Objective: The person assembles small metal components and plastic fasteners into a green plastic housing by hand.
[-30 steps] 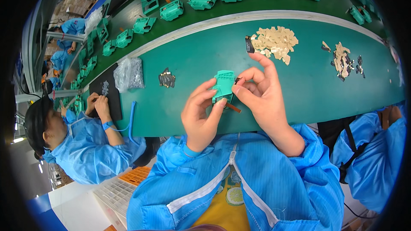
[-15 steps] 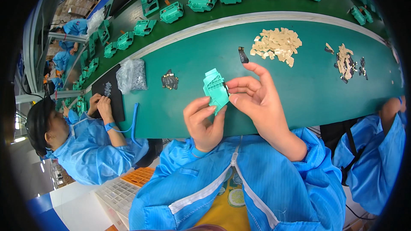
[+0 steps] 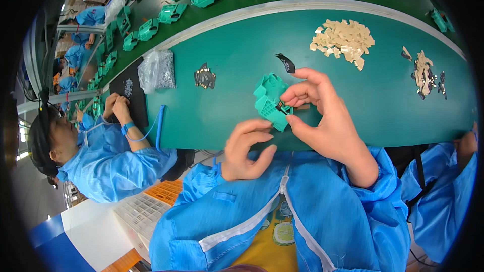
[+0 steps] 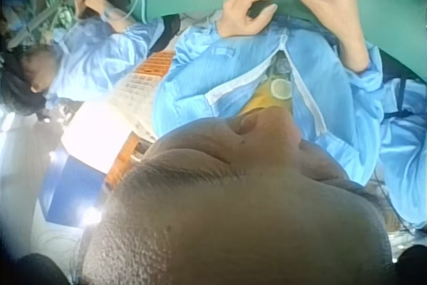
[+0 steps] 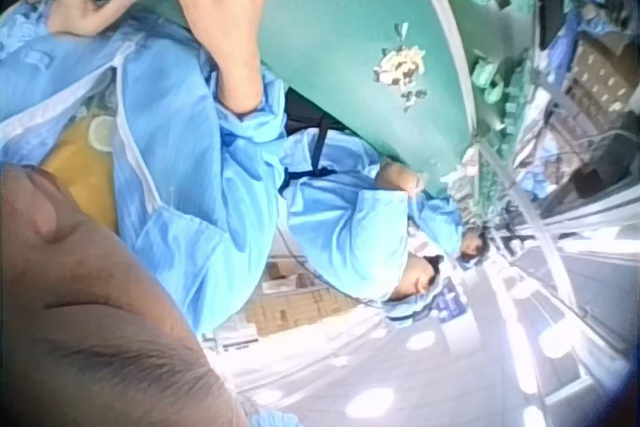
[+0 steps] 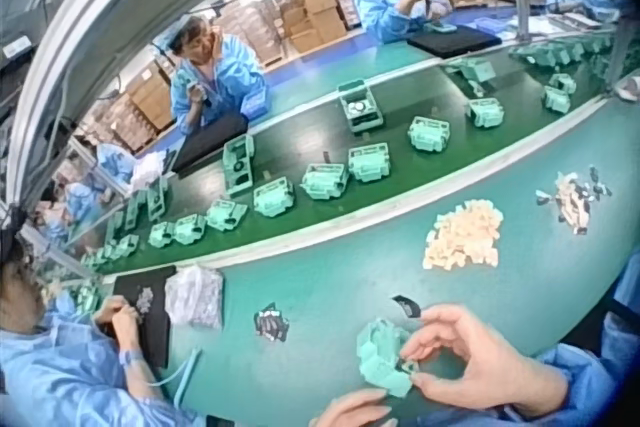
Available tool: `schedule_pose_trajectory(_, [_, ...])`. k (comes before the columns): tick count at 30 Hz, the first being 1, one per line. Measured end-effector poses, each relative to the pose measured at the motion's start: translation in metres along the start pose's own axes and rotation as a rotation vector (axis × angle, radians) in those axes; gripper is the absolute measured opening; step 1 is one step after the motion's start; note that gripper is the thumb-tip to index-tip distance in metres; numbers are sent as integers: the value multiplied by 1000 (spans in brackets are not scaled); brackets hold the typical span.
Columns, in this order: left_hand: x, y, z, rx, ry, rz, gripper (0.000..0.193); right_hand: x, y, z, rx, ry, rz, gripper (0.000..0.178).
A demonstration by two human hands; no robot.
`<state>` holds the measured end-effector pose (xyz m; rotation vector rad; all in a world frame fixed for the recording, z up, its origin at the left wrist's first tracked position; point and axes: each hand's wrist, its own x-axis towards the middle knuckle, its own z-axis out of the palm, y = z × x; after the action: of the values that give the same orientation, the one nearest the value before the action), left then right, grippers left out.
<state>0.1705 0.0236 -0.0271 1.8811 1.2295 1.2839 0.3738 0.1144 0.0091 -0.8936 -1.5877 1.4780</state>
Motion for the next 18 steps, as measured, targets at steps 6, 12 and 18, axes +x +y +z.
schedule_pose_trajectory(6, [20, -7, -37, 298, 7, -51, 81, -2, 3, 6, -276, -248, -140, 69])
schedule_pose_trajectory(12, [4, -29, -19, 71, -220, -174, 99, 3, -2, 7, -458, -378, -228, 66])
schedule_pose_trajectory(18, [-14, -25, 16, 531, 26, -188, 94, 0, 26, 5, -522, -50, -149, 66])
